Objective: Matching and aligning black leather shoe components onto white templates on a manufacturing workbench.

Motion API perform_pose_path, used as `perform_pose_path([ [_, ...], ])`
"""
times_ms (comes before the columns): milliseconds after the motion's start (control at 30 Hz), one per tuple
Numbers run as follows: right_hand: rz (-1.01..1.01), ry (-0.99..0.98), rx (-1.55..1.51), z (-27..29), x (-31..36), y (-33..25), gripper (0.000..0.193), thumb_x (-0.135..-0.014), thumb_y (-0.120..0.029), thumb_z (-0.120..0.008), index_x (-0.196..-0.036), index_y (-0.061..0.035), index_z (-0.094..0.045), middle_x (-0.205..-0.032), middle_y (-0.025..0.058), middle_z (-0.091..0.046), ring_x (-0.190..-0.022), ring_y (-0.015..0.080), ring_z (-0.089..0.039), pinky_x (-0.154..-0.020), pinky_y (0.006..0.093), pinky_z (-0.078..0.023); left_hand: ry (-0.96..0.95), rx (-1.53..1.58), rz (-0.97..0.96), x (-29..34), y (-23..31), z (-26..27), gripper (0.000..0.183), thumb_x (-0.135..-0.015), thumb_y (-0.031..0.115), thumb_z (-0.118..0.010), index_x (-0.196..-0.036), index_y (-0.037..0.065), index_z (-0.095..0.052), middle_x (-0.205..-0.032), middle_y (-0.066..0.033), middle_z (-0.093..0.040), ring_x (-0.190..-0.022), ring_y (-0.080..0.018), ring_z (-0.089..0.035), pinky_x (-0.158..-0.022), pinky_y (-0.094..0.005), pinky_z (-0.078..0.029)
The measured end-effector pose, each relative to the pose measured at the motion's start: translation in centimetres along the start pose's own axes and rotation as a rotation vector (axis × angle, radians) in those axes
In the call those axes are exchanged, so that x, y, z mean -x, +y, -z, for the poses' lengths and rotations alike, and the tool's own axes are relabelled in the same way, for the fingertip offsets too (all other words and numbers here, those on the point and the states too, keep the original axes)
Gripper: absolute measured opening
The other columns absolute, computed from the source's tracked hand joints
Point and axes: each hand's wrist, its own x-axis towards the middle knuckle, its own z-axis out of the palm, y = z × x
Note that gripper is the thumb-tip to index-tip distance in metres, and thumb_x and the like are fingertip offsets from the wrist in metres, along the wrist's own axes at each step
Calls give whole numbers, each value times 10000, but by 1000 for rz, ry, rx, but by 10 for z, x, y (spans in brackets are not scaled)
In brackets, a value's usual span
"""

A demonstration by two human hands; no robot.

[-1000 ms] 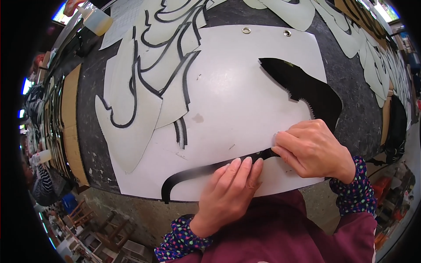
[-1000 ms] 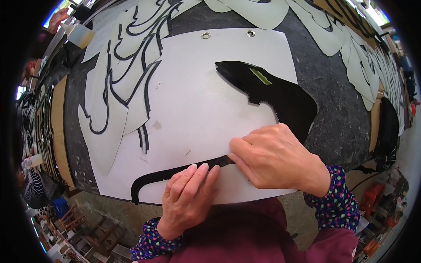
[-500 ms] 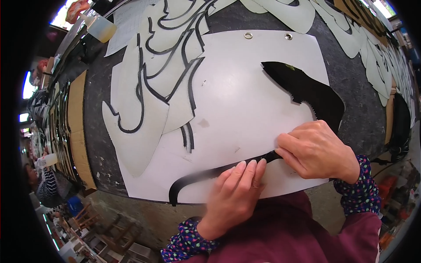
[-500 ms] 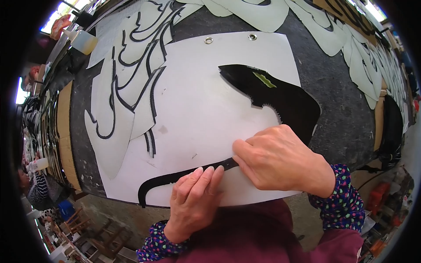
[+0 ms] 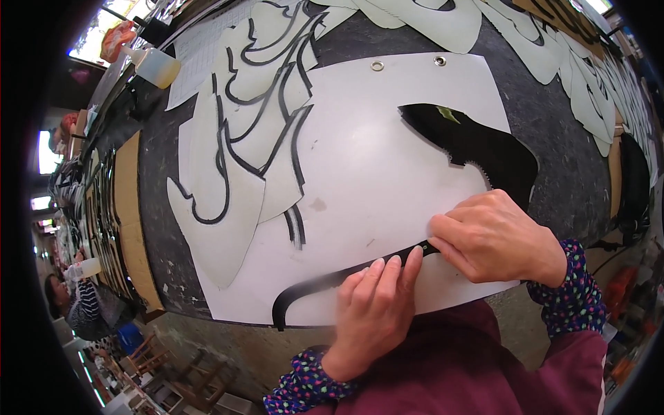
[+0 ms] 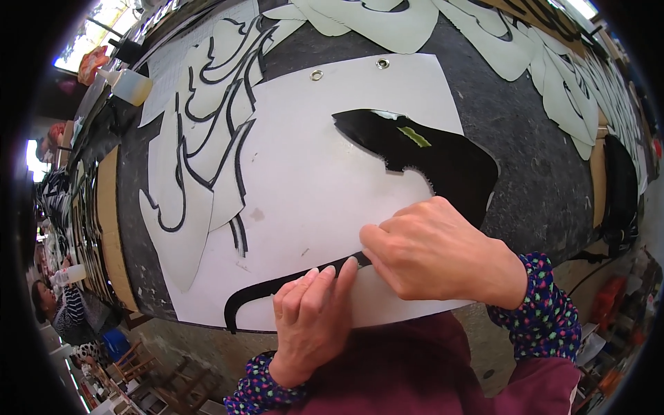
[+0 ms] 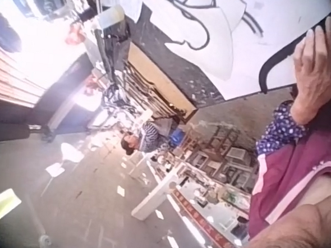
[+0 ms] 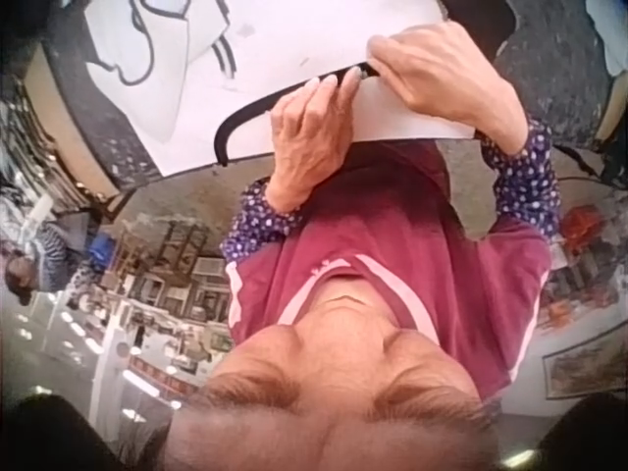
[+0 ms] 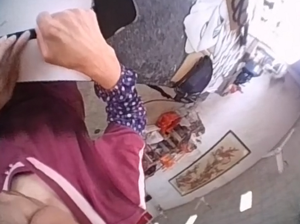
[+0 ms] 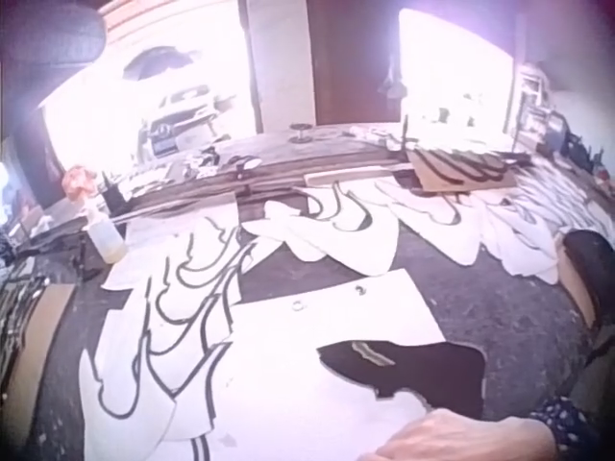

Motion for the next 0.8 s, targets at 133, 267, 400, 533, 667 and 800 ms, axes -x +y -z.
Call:
perform_pose_path([
  [133, -1, -22, 13, 1, 1, 0, 218, -860, -120, -630, -691, -29, -527, -551, 122, -557, -521, 319, -607, -487, 410, -463, -8, -12, 14, 1, 2, -2, 445, -851, 80, -656, -1294, 109, -693, -1252, -38, -534, -1160, -197, -500, -965, -353, -422],
  [267, -3, -24, 27, 1, 2, 0, 214, -865, -122, -628, -696, -28, -536, -558, 125, -566, -531, 318, -617, -490, 411, -469, -40, 46, 38, 0, 1, 0, 504, -835, 81, -667, -1339, 109, -657, -1280, -64, -514, -1161, -215, -479, -976, -357, -413],
  [400, -7, -8, 47, -1, 3, -2, 231, -880, -140, -632, -698, -32, -541, -562, 124, -571, -538, 319, -624, -493, 414, -472, -65, 210, 104, -1, -2, 6, 559, -827, 86, -709, -1379, 96, -623, -1347, -107, -509, -1121, -239, -491, -961, -365, -425],
  [533, 1, 25, 62, -3, 4, -2, 247, -892, -158, -637, -700, -34, -542, -565, 122, -574, -548, 317, -629, -504, 411, -479, -77, 263, 108, 3, -4, 10, 568, -830, 76, -717, -1388, 63, -609, -1405, -144, -501, -1116, -273, -522, -962, -385, -450],
  [667, -5, 25, 57, -4, 5, -2, 245, -889, -154, -636, -699, -33, -540, -568, 121, -576, -556, 317, -631, -518, 411, -485, -80, 275, 109, 5, -4, 15, 528, -856, 78, -695, -1375, 28, -611, -1410, -171, -514, -1202, -326, -544, -1019, -412, -477],
  [800, -18, 9, 48, -3, 5, -1, 233, -880, -137, -632, -696, -34, -534, -569, 119, -578, -558, 321, -630, -530, 413, -489, -118, 244, 69, 6, -6, 20, 461, -914, 131, -663, -1364, 42, -626, -1395, -168, -528, -1255, -326, -538, -1055, -404, -482],
])
